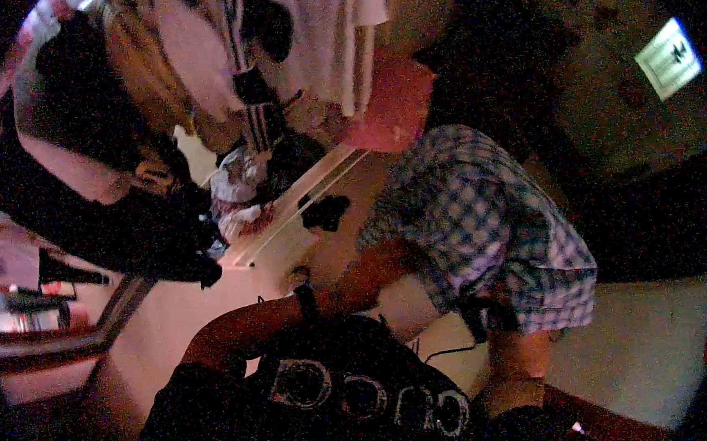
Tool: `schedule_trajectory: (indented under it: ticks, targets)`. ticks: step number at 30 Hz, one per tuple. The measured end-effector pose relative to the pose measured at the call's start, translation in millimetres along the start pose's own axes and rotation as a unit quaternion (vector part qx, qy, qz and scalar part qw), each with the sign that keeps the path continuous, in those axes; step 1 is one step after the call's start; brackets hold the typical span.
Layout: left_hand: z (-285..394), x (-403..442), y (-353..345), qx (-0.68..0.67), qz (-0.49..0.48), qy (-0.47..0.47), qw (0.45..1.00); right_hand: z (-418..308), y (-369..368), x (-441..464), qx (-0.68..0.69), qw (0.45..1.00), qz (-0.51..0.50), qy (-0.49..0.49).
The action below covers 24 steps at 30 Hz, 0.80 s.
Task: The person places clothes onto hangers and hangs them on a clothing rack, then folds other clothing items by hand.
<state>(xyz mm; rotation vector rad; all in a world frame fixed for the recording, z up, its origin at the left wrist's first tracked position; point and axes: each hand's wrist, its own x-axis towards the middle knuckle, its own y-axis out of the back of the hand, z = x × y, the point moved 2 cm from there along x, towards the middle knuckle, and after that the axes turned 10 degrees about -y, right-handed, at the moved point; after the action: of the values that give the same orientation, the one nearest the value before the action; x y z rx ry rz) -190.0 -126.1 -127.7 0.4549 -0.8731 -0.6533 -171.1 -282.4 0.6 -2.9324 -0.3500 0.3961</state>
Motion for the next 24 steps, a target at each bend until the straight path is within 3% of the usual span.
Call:
schedule_trajectory:
  ticks: [1, 5, 9, 10, 11, 12, 13, 14, 15, 17, 18, 19, 20, 21, 22, 23, 24]
  targets:
    - [1.2, -10.9, -6.7, 0.004, -0.063, -0.053, 0.997, 5.6, -2.3, 3.1, 0.004, 1.0, -0.008, -0.01]
    - [16.9, -47.0, -21.5, -0.126, -0.085, -0.092, 0.984, 20.1, -9.2, 9.8, 0.031, 0.997, -0.053, -0.048]
    - [14.4, -51.4, -22.0, -0.207, -0.141, -0.058, 0.966, 36.9, -14.8, 24.6, 0.105, 0.977, -0.141, -0.118]
    - [9.5, -51.9, -27.8, -0.231, -0.161, 0.022, 0.959, 51.3, -10.4, 34.2, 0.102, 0.972, -0.152, -0.15]
    - [3.5, -50.7, -24.5, -0.239, -0.172, 0.063, 0.954, 69.2, -2.8, 44.0, 0.064, 0.971, -0.145, -0.181]
    - [-2.7, -49.6, -21.2, -0.247, -0.182, 0.103, 0.946, 98.8, 21.8, 57.1, -0.091, 0.974, -0.082, -0.191]
    - [-19.2, -44.3, -8.7, -0.269, -0.178, 0.216, 0.922, 128.4, 46.5, 69.9, -0.24, 0.947, -0.026, -0.214]
    - [-30.2, -41.9, 1.4, -0.277, -0.176, 0.272, 0.905, 145.3, 64.7, 79.9, -0.521, 0.817, 0.101, -0.226]
    - [-41.0, -39.8, 11.6, -0.284, -0.17, 0.326, 0.885, 136.6, 53.9, 70.2, -0.52, 0.819, 0.101, -0.223]
    - [-52.8, -42.3, 28.4, -0.299, -0.113, 0.395, 0.861, 123.3, 21.9, 32.1, -0.214, 0.964, 0.006, -0.156]
    - [-57.4, -42.7, 36.7, -0.303, -0.093, 0.416, 0.852, 128.1, 9.4, 19.3, -0.202, 0.971, -0.038, -0.123]
    - [-56.0, -36.4, 45.5, -0.107, -0.163, 0.261, 0.945, 131.7, -4.3, 8.6, -0.189, 0.975, -0.078, -0.089]
    - [-52.6, -27.8, 48.9, 0.094, -0.219, 0.081, 0.968, 134.5, -22.5, 2.4, -0.234, 0.964, -0.076, -0.102]
    - [-73.2, -31.5, 39.2, -0.084, -0.19, 0.209, 0.956, 138.7, -35.5, 3.3, -0.267, 0.959, -0.069, -0.069]
    - [-93.6, -35.8, 29.6, -0.24, -0.121, 0.334, 0.903, 142.9, -48.4, 4.4, -0.301, 0.951, -0.059, -0.036]
    - [-104.0, -33.4, 37.1, -0.21, -0.174, 0.305, 0.913, 150.0, -51.4, 16.9, -0.324, 0.944, -0.05, 0.045]
    - [-104.9, -26.8, 48.1, -0.192, -0.202, 0.288, 0.916, 151.7, -59.0, 25.7, -0.327, 0.943, -0.038, 0.047]
